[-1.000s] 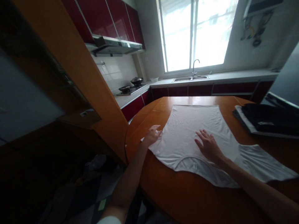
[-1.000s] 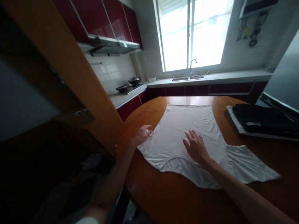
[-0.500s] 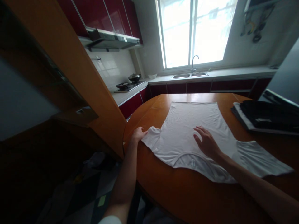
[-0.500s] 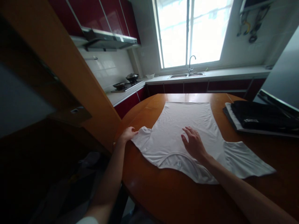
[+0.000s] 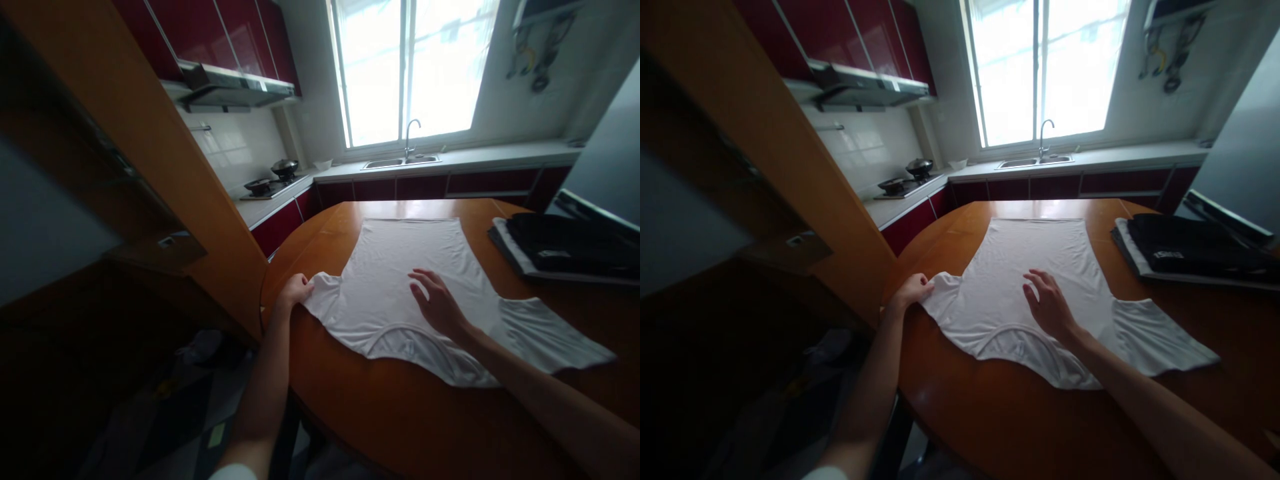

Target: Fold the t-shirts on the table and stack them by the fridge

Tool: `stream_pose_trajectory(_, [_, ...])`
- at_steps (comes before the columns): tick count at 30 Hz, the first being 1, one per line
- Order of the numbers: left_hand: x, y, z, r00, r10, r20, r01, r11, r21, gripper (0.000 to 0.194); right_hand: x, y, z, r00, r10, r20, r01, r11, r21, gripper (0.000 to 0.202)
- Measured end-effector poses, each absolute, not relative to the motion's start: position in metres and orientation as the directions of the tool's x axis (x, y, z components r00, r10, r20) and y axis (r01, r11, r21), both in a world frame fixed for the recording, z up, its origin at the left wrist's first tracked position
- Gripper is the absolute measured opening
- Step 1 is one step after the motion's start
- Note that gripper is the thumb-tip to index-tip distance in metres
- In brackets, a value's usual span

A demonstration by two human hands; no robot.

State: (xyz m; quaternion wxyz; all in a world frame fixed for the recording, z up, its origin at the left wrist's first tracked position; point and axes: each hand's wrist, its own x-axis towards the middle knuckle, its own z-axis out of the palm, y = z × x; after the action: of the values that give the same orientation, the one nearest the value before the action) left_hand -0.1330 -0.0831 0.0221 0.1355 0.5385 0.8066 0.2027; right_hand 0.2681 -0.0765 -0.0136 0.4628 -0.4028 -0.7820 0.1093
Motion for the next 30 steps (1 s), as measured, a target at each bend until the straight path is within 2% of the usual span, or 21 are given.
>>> stream_pose_trajectory(7, [-0.097,-0.085,0.051,-0.269,0.943,0.196,0.759,0.082,0.646,0.023,0.268,-0.076,-0.015,-0.272,0.737,0.619,0.493,0.659,-0.567,0.034])
stream_pose_trajectory(10, [-0.067,-0.086,0.067,-0.100,0.965,0.242,0.738,-0.092,0.669,0.028,0.269,-0.076,-0.015,-0.271,0.737,0.619,0.486,0.660,-0.573,0.034])
stream_pose_trajectory(14, [-0.032,-0.075,0.076,0.236,0.971,0.041,0.644,-0.188,0.741,0.049,0.270,-0.076,-0.015,-0.262,0.749,0.609,0.486,0.647,-0.587,0.034])
stream_pose_trajectory(16, [-0.026,-0.059,0.076,0.277,0.961,0.008,0.597,-0.179,0.782,0.048,0.271,-0.077,-0.015,-0.271,0.754,0.598,0.488,0.643,-0.590,0.032])
stream_pose_trajectory(20, [-0.030,-0.027,0.063,0.180,0.967,0.183,0.618,-0.255,0.744,0.028,0.271,-0.077,-0.019,-0.306,0.749,0.587,0.479,0.655,-0.585,0.028])
stream_pose_trajectory(24, [-0.041,-0.019,0.038,0.186,0.953,0.241,0.631,-0.304,0.714,0.019,0.272,-0.076,-0.022,-0.335,0.742,0.581,0.474,0.665,-0.577,0.022])
stream_pose_trajectory(27, [-0.050,-0.020,0.023,0.251,0.933,0.259,0.652,-0.361,0.667,0.015,0.272,-0.078,-0.019,-0.366,0.731,0.576,0.481,0.678,-0.555,0.018])
stream_pose_trajectory(30, [-0.061,-0.015,0.015,0.351,0.901,0.256,0.717,-0.435,0.545,0.015,0.271,-0.086,-0.012,-0.456,0.695,0.555,0.478,0.718,-0.507,0.017])
